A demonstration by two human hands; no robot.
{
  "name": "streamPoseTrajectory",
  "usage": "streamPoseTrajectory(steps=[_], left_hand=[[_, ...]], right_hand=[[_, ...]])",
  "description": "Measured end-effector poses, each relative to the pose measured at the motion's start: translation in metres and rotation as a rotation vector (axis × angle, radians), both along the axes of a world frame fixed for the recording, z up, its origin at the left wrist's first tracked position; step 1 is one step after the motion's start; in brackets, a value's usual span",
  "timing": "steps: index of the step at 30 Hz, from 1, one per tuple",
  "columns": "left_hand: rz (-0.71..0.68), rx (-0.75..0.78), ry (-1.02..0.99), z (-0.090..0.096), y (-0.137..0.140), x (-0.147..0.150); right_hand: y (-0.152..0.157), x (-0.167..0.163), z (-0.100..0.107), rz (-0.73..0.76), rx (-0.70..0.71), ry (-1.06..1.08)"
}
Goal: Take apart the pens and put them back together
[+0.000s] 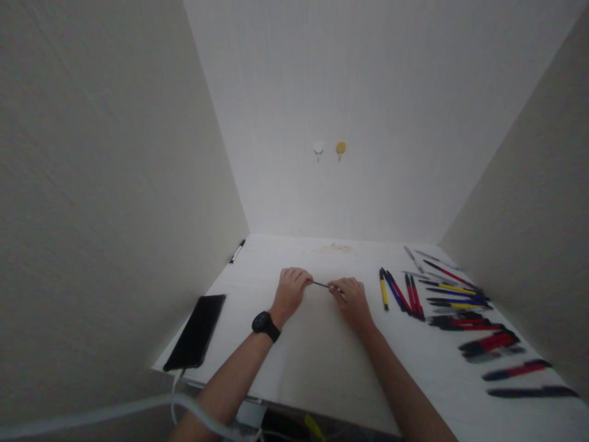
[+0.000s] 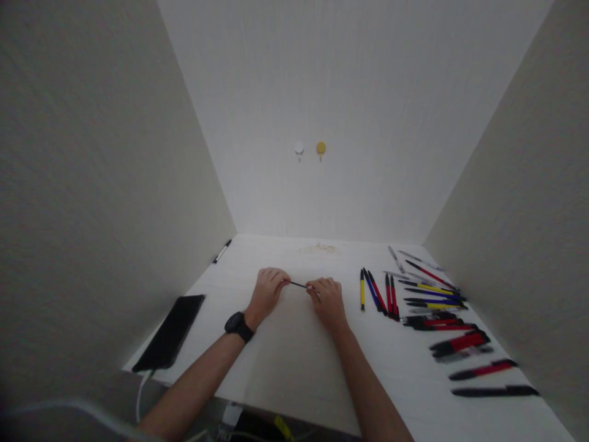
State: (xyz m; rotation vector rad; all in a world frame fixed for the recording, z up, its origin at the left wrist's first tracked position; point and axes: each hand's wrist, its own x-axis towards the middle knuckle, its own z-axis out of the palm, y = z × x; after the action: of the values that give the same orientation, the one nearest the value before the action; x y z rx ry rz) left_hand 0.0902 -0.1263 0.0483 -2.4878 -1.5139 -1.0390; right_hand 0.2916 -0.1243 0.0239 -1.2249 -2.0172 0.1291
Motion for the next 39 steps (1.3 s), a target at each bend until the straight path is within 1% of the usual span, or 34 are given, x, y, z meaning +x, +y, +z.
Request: streamPoseTrajectory(steps=[2,6,10,14,16,18,20,22,25,27,29,31,33,35,37,39], left_hand=[[-0.025,0.003,-0.046,-0.002,0.0,0.0],[-0.03,0.031,-0.179,-0.006,0.002,-0.001],[-0.04,0.041,-0.236,-0.008,0.002,-0.001],[-0.028,0.039,-0.307,-0.01,0.002,0.001],[0.012,0.031,-0.331,-0.011,0.003,0.002],[0.114,-0.011,-0.305,-0.011,0.003,0.002],[0.229,-0.091,-0.21,-0.012,0.004,0.002],[0.277,-0.168,-0.083,-0.013,0.003,0.003],[0.212,-0.214,0.015,-0.017,0.003,0.004],[0.121,-0.23,-0.028,-0.018,0.004,0.004],[0.029,-0.236,-0.183,-0.017,0.006,0.004],[-0.028,-0.213,-0.44,-0.015,0.009,0.002],[-0.042,-0.194,-0.743,-0.013,0.013,0.001],[-0.034,-0.215,-1.012,-0.014,0.017,-0.001],[-0.025,-0.26,-1.217,-0.016,0.02,-0.001],[-0.022,-0.295,-1.343,-0.019,0.022,-0.001]], right_hand=[[0.0,0.0,-0.001,0.017,0.019,-0.007],[-0.001,0.001,-0.001,0.041,0.03,-0.011],[-0.001,0.001,-0.001,0.059,0.015,-0.001],[0.001,0.0,-0.004,0.047,-0.019,0.066],[0.002,-0.001,-0.006,0.028,-0.038,0.111],[0.003,0.0,-0.007,0.001,-0.055,0.153],[0.005,0.001,-0.007,-0.031,-0.074,0.19],[0.005,0.002,-0.007,-0.06,-0.09,0.218],[0.006,0.004,-0.007,-0.08,-0.088,0.233],[0.006,0.004,-0.008,-0.081,-0.078,0.226],[0.006,0.003,-0.009,-0.073,-0.066,0.21],[0.005,0.003,-0.009,-0.054,-0.053,0.189],[0.004,0.002,-0.008,-0.025,-0.038,0.16],[0.002,0.001,-0.006,0.011,-0.024,0.124],[0.001,0.0,-0.005,0.044,-0.016,0.089],[0.0,-0.001,-0.004,0.066,-0.011,0.064]])
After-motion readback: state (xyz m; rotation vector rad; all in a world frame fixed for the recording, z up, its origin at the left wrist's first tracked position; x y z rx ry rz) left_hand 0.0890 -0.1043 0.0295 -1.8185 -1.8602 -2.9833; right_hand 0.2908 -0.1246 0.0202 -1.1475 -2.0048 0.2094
